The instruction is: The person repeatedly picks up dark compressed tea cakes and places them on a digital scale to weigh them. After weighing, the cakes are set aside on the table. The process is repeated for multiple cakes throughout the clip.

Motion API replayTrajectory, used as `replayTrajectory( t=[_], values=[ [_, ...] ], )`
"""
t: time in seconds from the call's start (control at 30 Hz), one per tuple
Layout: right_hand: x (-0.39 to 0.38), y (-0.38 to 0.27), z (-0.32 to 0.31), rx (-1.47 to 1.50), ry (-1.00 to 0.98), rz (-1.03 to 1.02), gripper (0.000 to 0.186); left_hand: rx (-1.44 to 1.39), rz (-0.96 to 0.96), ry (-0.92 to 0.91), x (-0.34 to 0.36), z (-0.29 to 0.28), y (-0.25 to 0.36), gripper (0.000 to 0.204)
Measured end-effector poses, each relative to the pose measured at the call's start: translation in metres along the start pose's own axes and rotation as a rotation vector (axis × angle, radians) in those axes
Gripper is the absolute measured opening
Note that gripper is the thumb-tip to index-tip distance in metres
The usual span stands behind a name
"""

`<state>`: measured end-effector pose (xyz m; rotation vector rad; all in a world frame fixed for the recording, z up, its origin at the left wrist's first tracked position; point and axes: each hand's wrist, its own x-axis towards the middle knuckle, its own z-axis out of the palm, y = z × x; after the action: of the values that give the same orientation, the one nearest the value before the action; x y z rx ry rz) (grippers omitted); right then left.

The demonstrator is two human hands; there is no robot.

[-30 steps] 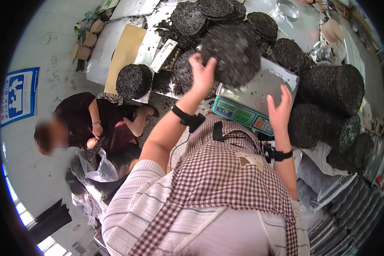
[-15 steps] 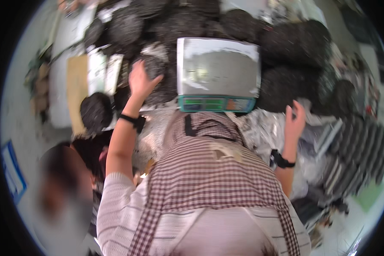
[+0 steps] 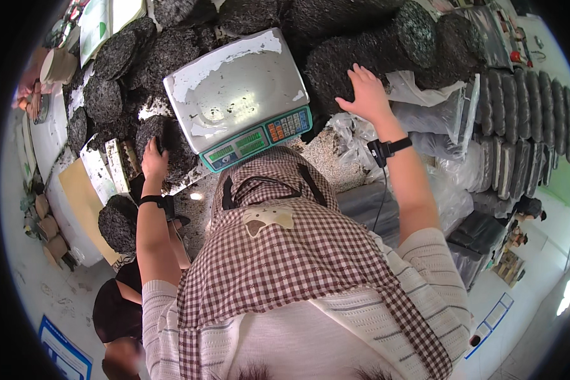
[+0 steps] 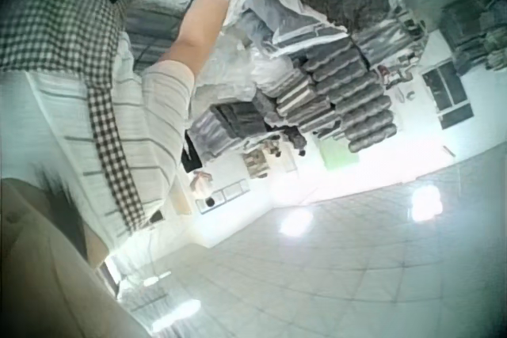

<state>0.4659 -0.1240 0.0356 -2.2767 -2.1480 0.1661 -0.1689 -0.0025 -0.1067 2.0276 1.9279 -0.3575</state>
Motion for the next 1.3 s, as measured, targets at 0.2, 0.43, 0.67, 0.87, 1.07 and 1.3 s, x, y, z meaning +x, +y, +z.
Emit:
replayTrajectory(
  t=[0.2,0.43,0.67,0.87,1.07,1.3],
  values=[
    [-0.006,0.01,0.018,0.083,0.134,-0.016,0.046,-0.193,-0.083,0.39,-0.004,-0.036,-0.009,0.049],
    [0.017,0.03,0.001,0.063,0.487,0.423,0.07,-0.775,-0.091,0.709,-0.034,-0.064,-0.025,0.053],
    [0.04,0.025,0.005,0.074,0.31,0.488,0.072,-1.283,-0.074,0.741,-0.077,-0.079,0.047,0.052],
    [0.034,0.032,-0.002,0.173,0.372,0.383,0.052,-0.985,-0.116,0.818,-0.082,-0.052,0.034,0.041],
    [0.034,0.09,-0.012,0.823,0.183,0.522,0.059,-0.933,0.018,0.75,-0.082,-0.056,0.031,0.047],
    [0.006,0.048,0.022,0.145,0.411,0.208,0.019,-1.551,0.005,0.414,-0.096,-0.067,0.107,0.056]
  ],
)
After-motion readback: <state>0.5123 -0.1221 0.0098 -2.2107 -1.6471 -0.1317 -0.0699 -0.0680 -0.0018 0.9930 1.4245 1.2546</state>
